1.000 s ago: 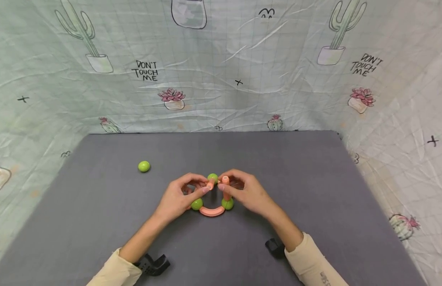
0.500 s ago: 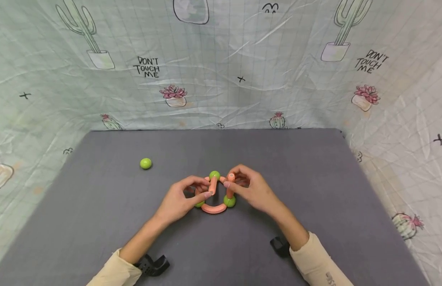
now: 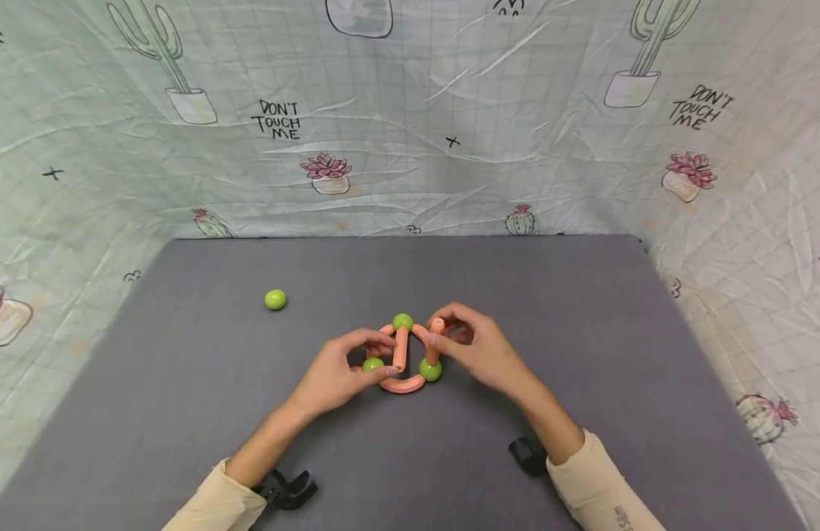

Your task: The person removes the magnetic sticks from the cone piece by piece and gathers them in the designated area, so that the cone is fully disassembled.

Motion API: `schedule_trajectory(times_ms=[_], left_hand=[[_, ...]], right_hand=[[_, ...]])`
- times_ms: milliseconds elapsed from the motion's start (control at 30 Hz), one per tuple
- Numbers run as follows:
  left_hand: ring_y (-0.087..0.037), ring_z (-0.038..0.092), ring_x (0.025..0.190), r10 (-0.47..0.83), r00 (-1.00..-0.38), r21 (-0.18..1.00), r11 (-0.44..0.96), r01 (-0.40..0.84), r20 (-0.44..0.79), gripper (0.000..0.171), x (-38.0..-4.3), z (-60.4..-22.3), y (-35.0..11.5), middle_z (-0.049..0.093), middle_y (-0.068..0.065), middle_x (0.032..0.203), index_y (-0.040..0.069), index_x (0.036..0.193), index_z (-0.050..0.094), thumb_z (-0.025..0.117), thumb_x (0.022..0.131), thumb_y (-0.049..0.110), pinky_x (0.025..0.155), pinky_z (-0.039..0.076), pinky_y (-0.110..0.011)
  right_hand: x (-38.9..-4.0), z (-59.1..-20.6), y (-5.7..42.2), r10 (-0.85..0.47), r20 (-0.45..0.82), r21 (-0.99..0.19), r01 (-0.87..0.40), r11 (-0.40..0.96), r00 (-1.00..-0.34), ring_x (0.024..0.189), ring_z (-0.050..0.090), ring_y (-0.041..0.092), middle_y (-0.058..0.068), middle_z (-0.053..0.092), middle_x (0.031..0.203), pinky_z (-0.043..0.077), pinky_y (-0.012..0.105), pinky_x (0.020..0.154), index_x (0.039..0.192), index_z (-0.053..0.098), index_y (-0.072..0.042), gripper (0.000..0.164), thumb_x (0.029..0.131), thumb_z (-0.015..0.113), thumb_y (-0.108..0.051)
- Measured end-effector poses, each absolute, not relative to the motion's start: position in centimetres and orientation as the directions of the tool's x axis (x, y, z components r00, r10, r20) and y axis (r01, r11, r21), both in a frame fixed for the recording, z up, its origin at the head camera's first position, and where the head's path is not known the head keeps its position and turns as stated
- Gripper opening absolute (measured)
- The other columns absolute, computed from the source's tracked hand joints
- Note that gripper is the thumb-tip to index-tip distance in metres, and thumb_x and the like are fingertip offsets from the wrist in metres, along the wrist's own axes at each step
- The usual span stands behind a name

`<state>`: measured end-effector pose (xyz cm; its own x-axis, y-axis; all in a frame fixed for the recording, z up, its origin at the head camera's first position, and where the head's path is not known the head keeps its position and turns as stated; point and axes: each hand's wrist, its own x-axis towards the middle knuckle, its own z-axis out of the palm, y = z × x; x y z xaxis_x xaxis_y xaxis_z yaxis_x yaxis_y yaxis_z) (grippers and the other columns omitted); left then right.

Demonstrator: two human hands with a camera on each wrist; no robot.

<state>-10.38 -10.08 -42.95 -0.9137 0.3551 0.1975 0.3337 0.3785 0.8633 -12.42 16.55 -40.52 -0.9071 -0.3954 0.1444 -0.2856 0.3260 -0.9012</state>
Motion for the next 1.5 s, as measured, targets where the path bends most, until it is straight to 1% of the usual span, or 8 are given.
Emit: schedule_trajectory(times_ms=[167,367,500,600,900,1100,1400,1500], left_hand=[[-0.020,0.069,0.097,0.378,-0.906,0.847,0.403,0.348,0.192,0.037,-10.4,-43.1,-10.1,0.077,-0.001,0.108,0.015,0.118,0.076,0.088,0.084,0.019,0.080,0.056,-0.033],[-0.017,0.067,0.104,0.415,-0.888,0.799,0.457,0.391,0.197,0.041,-10.6,-43.1,-10.2,0.077,0.002,0.112,0.018,0.121,0.076,0.090,0.083,0.021,0.090,0.054,-0.033],[-0.016,0.065,0.102,0.437,-0.874,0.761,0.487,0.428,0.212,0.041,-10.8,-43.3,-10.1,0.077,0.006,0.115,0.022,0.120,0.077,0.090,0.082,0.022,0.089,0.053,-0.032],[-0.017,0.064,0.102,0.454,-0.863,0.742,0.497,0.451,0.221,0.040,-10.7,-43.4,-10.1,0.077,0.006,0.116,0.022,0.120,0.078,0.090,0.081,0.022,0.089,0.052,-0.033],[-0.019,0.064,0.111,0.462,-0.862,0.728,0.514,0.453,0.210,0.038,-10.6,-43.6,-10.2,0.075,0.005,0.118,0.021,0.119,0.077,0.089,0.083,0.020,0.097,0.052,-0.036],[-0.019,0.063,0.109,0.472,-0.858,0.712,0.531,0.459,0.201,0.038,-10.5,-43.7,-10.2,0.075,0.006,0.119,0.022,0.119,0.078,0.090,0.083,0.022,0.096,0.053,-0.036],[-0.016,0.062,0.109,0.500,-0.842,0.674,0.552,0.491,0.204,0.046,-10.4,-43.8,-10.0,0.073,0.006,0.123,0.024,0.129,0.075,0.089,0.085,0.027,0.096,0.051,-0.036],[-0.015,0.061,0.106,0.495,-0.845,0.659,0.569,0.492,0.203,0.047,-10.4,-44.0,-10.0,0.072,0.006,0.122,0.025,0.129,0.075,0.089,0.084,0.030,0.094,0.051,-0.036]], right_hand=[[-12.5,-40.5,16.8,-0.407,0.163,-0.890,-0.312,0.332,-0.899,0.098,0.067,0.013,0.004,0.069,0.111,0.057,0.033,0.087,0.112,0.068,-0.013,0.014,0.099,0.073,-0.017],[-12.7,-40.5,17.0,-0.410,0.170,-0.885,-0.322,0.336,-0.896,0.096,0.068,0.013,0.004,0.069,0.109,0.057,0.030,0.085,0.112,0.069,-0.012,0.014,0.100,0.072,-0.016],[-12.7,-40.3,17.1,-0.407,0.174,-0.883,-0.325,0.338,-0.897,0.096,0.067,0.013,0.004,0.069,0.109,0.057,0.030,0.085,0.113,0.069,-0.010,0.015,0.100,0.072,-0.017],[-12.6,-40.3,17.2,-0.407,0.166,-0.882,-0.320,0.345,-0.898,0.095,0.067,0.013,0.003,0.070,0.110,0.057,0.030,0.084,0.113,0.069,-0.013,0.014,0.099,0.072,-0.017],[-12.4,-40.4,17.3,-0.393,0.136,-0.887,-0.289,0.361,-0.909,0.100,0.069,0.012,0.002,0.071,0.112,0.057,0.031,0.088,0.113,0.070,-0.021,0.015,0.099,0.074,-0.020],[-12.2,-40.4,17.4,-0.401,0.139,-0.884,-0.296,0.362,-0.906,0.096,0.069,0.012,0.006,0.071,0.114,0.058,0.030,0.085,0.115,0.070,-0.020,0.017,0.099,0.073,-0.019],[-12.2,-40.7,17.8,-0.405,0.158,-0.875,-0.318,0.365,-0.900,0.094,0.069,0.011,0.014,0.071,0.118,0.058,0.031,0.081,0.124,0.070,-0.018,0.023,0.100,0.071,-0.018],[-12.1,-40.6,17.9,-0.408,0.147,-0.885,-0.304,0.353,-0.901,0.091,0.069,0.013,0.013,0.071,0.117,0.058,0.030,0.080,0.122,0.070,-0.019,0.022,0.100,0.071,-0.017]])
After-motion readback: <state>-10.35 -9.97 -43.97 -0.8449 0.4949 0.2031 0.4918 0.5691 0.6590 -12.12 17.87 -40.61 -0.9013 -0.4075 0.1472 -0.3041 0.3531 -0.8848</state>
